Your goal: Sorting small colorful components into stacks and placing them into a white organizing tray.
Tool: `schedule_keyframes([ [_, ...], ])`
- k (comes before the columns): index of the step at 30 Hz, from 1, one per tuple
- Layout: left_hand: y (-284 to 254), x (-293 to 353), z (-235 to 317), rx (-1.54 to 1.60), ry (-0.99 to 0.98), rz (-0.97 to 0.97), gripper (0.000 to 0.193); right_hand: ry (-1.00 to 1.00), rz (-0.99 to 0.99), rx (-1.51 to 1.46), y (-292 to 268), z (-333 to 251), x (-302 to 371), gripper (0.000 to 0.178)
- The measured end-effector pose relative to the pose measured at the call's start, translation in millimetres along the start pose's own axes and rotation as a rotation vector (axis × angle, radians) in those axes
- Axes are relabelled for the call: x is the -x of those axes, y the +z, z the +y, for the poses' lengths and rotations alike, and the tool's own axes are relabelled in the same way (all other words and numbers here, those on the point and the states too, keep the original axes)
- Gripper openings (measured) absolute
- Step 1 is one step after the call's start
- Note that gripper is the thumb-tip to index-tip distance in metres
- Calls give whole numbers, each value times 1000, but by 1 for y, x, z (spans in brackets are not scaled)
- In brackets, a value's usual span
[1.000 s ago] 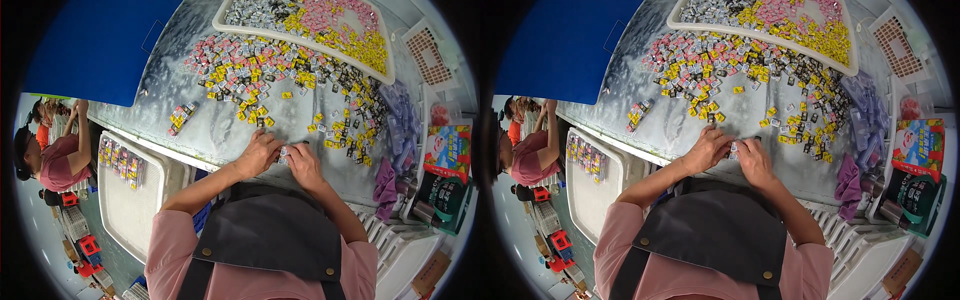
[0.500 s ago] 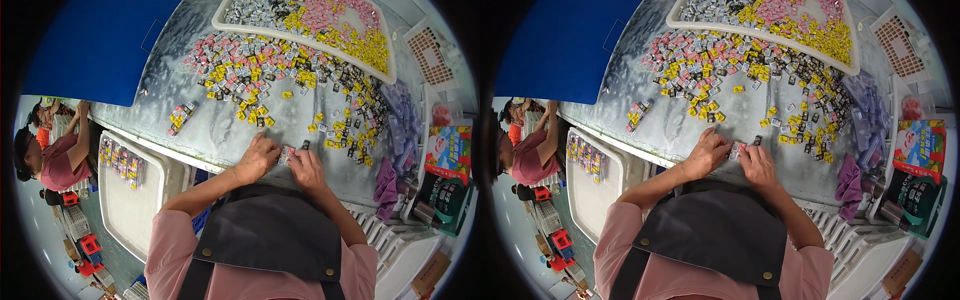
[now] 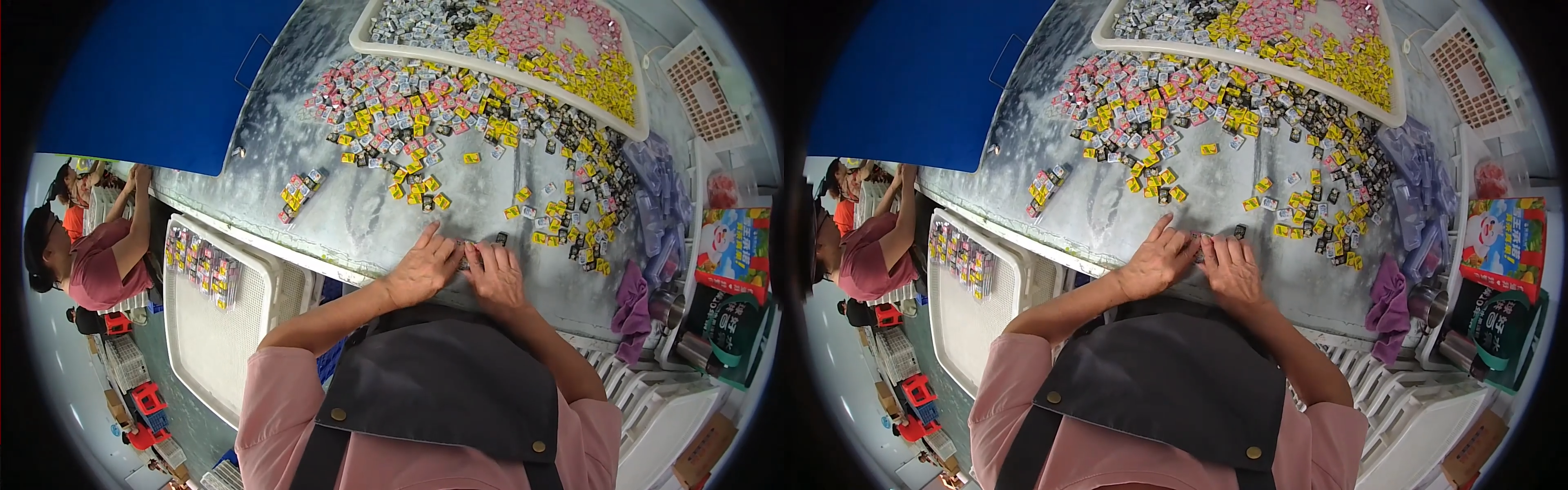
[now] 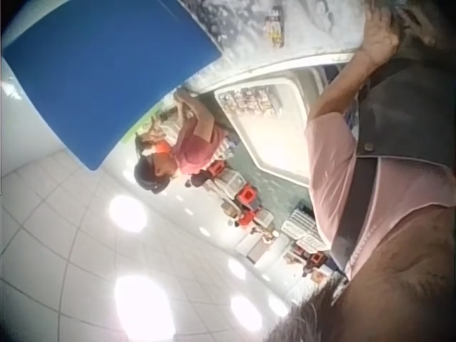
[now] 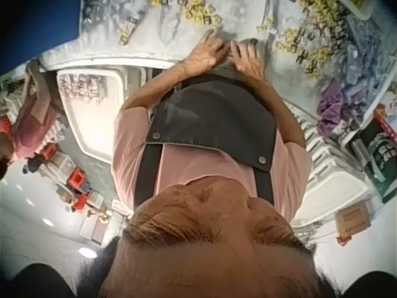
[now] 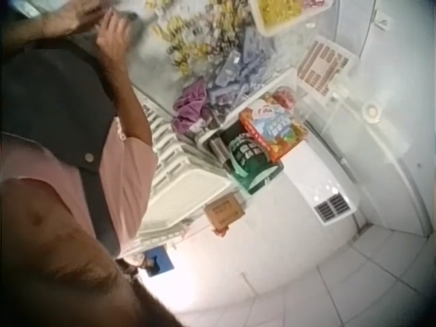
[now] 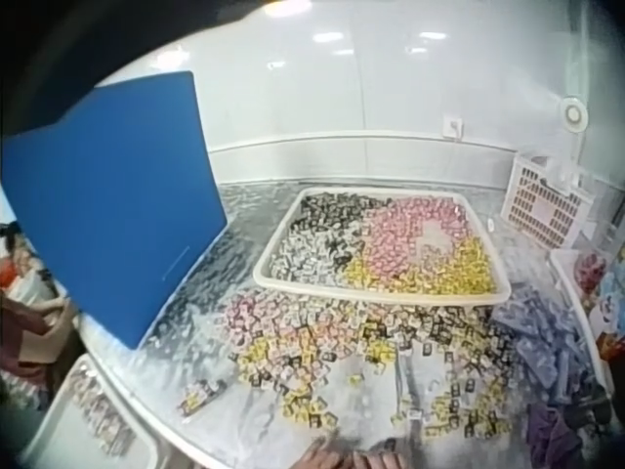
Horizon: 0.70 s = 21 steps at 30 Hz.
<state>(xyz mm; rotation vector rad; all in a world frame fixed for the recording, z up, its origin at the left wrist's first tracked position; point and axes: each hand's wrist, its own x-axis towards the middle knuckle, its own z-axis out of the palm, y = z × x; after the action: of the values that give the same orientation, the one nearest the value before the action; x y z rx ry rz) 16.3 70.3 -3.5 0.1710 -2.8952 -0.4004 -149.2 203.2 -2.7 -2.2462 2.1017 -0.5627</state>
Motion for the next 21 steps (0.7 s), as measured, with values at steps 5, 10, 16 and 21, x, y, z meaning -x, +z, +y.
schedule_keyframes([
  [5, 0, 9, 5, 40, -54, 67, 54, -42, -34, -71, -9, 1, 6, 68],
  [10, -1, 13, 6, 15, -51, 45, 55, -42, -112, -102, -15, 6, 11, 73],
  [16, -20, 24, 0, 168, -389, 205, 43, 465, 64, -356, -34, 13, 37, 44],
  [21, -1, 34, -10, 483, -703, 280, 25, 880, -119, -986, -21, 26, 59, 30],
])
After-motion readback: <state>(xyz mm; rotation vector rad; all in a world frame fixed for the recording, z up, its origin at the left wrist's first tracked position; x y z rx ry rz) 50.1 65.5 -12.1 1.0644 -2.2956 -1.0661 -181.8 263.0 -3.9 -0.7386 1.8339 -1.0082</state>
